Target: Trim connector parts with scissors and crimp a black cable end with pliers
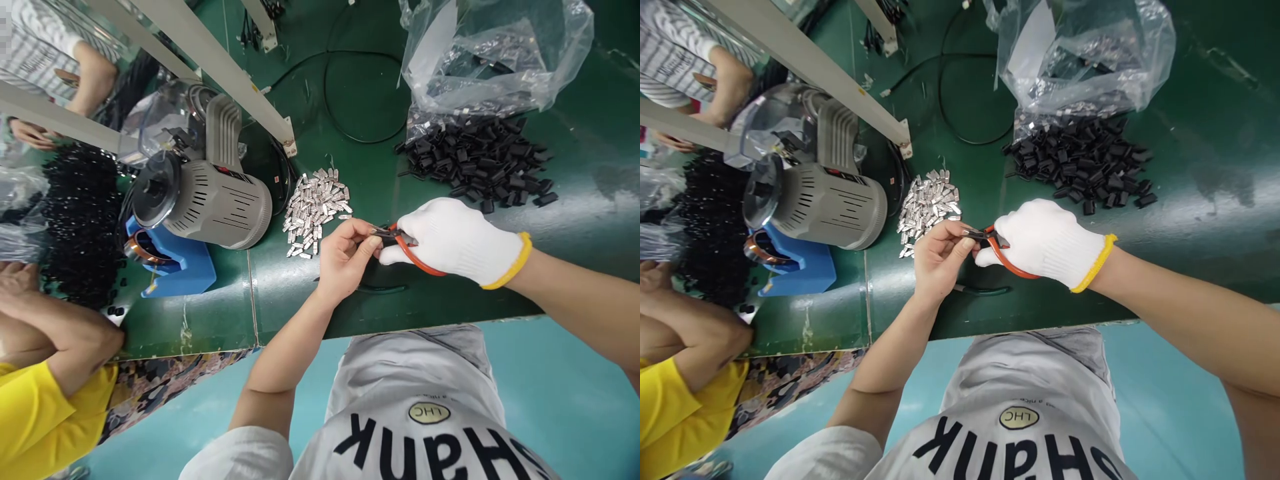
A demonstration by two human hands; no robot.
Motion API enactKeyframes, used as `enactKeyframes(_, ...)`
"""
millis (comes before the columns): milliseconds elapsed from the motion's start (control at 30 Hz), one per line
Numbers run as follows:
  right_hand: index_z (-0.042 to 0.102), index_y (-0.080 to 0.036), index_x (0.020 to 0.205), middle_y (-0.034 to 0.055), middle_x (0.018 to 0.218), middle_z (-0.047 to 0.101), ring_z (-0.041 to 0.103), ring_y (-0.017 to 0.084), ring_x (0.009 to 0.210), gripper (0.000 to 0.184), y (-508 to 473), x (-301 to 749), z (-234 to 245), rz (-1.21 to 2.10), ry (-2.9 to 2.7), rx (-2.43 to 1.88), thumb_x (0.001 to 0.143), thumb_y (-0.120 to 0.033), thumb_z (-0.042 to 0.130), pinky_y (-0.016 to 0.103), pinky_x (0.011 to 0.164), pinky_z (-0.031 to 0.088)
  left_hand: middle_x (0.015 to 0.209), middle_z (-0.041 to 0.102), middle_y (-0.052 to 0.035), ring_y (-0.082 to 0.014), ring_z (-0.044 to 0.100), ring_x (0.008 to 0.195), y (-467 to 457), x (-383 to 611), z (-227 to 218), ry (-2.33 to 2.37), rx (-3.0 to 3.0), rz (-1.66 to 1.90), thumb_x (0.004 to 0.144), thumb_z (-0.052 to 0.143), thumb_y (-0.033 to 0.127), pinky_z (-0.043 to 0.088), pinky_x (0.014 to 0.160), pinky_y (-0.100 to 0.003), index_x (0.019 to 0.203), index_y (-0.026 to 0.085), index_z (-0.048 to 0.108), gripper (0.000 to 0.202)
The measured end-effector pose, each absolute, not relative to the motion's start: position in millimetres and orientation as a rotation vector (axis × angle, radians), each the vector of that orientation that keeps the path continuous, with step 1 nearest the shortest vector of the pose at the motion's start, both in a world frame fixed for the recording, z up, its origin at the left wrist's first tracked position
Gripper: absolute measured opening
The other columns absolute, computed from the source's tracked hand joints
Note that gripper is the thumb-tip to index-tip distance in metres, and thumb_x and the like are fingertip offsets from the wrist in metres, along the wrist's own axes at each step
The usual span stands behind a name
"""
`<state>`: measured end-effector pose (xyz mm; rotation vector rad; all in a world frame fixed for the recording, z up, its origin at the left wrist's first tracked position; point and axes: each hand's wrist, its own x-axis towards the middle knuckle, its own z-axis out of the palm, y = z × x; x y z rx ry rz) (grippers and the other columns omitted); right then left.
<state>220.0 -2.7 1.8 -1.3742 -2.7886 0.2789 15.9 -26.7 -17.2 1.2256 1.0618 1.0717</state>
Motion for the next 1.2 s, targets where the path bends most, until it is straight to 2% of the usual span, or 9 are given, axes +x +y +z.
enactKeyframes(333,0.060,-0.018,0.079,0.0101,0.074,0.062,0.054,0.022,0.070,0.068,2,220,10,0.291,-2.805,-1.328,0.097,-0.077,0.035,0.032,0.070,0.023,0.086,0.070,-0.0033,-0.0104,0.065,0.073,-28,14,-22,1.059,1.299,1.019,0.090,0.078,0.041,0.054,0.071,-0.023,0.087,0.017,0.065,0.027)
enactKeyframes(700,0.061,-0.016,0.077,0.0092,0.067,0.060,0.052,0.020,0.064,0.070,-4,217,-9,0.319,-2.712,-1.393,0.098,-0.078,0.035,0.031,0.064,0.017,0.088,0.070,-0.0030,-0.0110,0.065,0.075,-28,13,-20,1.072,1.240,1.060,0.087,0.081,0.043,0.053,0.072,-0.023,0.088,0.018,0.066,0.029)
enactKeyframes(867,0.063,-0.018,0.075,0.0072,0.064,0.059,0.046,0.017,0.059,0.071,-5,216,-13,0.304,-2.578,-1.459,0.094,-0.082,0.040,0.031,0.061,0.014,0.080,0.067,-0.0016,-0.0112,0.063,0.071,-27,13,-18,1.104,1.247,1.082,0.086,0.081,0.047,0.052,0.067,-0.023,0.088,0.018,0.067,0.032)
enactKeyframes(1000,0.065,-0.018,0.078,0.0067,0.065,0.058,0.044,0.016,0.059,0.067,1,217,-10,0.392,-2.604,-1.440,0.095,-0.079,0.042,0.031,0.061,0.016,0.084,0.069,-0.0017,-0.0108,0.064,0.074,-26,14,-20,1.093,1.211,1.087,0.087,0.081,0.044,0.052,0.070,-0.023,0.091,0.019,0.067,0.030)
enactKeyframes(1200,0.059,-0.022,0.070,0.0005,0.061,0.052,0.040,0.014,0.057,0.064,6,219,-4,0.659,-2.537,-1.462,0.089,-0.082,0.048,0.028,0.057,0.019,0.087,0.069,-0.0009,-0.0110,0.066,0.076,-23,11,-26,0.983,1.142,1.104,0.085,0.083,0.041,0.055,0.074,-0.024,0.092,0.021,0.068,0.027)
